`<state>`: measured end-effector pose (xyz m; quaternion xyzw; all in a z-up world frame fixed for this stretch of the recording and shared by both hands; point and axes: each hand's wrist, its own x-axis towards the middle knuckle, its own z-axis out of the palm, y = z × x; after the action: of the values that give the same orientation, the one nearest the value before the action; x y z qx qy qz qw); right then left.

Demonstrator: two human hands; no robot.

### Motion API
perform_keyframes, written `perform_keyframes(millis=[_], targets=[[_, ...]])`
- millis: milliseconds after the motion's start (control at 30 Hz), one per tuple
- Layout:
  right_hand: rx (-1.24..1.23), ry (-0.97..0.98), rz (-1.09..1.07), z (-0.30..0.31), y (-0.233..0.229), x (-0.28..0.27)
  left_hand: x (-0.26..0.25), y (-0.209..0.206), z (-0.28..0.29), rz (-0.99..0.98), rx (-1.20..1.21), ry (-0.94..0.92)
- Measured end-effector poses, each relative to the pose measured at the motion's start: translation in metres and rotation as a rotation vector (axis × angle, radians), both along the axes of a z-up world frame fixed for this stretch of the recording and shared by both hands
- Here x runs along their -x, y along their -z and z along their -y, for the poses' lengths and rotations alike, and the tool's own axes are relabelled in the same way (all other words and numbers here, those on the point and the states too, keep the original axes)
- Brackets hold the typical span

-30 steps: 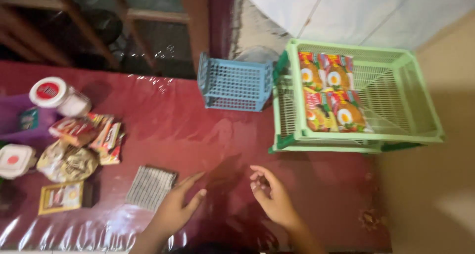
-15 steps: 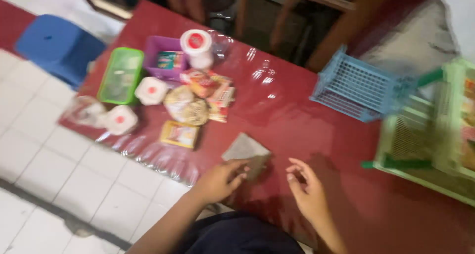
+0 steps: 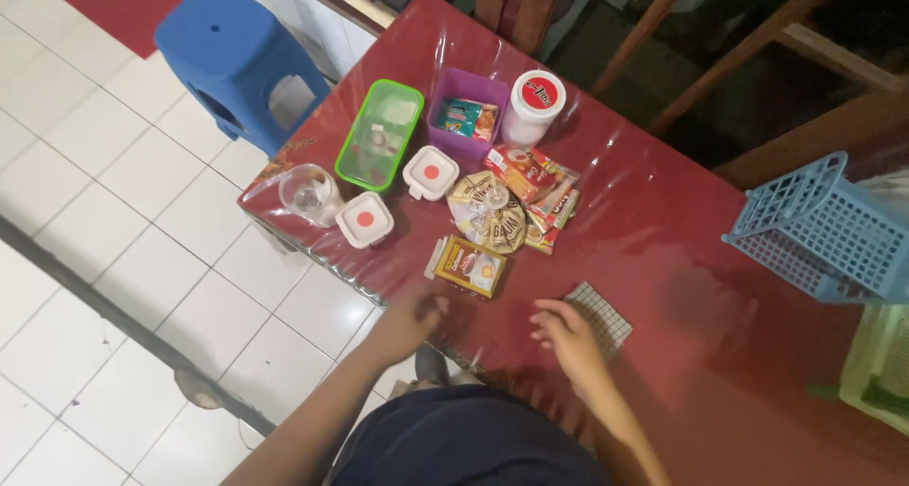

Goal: Organize various food products, containers, and household items on a table and into storage racks.

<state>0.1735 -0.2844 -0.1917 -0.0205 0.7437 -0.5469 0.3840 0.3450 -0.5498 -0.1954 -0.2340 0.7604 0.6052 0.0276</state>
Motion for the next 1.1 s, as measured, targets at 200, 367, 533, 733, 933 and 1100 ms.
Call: perform_keyframes(millis=[200,367,533,733,933,1100], targets=[[0.000,-0.008,0.021,0.054,0.040,-0.001,0.011,0.071,0.015,-0.062,0.178,-0.197],[-0.170,-0.036,0.036,0.084,0.031,-0.005,0.039,0.005,0.014,0.157,-0.180,-0.304],[-0.216,-0.098,0.051,0.074,0.046,-0.019,0.040,0.062,0.010,0.079,-0.352,-0.337],[-0.131,-0.042,0.142,0.057,0.061,-0.029,0.029,0.048,-0.002,0.100,0.127,-0.099],[-0.075,0.087,0.032,0.041,0.046,-0.031,0.041,0.033,-0.023,0.007,-0.278,-0.306],[0.018,0.350,-0.010,0.001,0.052,-0.024,0.071,0.009,-0.050,0.057,-0.455,-0.275]])
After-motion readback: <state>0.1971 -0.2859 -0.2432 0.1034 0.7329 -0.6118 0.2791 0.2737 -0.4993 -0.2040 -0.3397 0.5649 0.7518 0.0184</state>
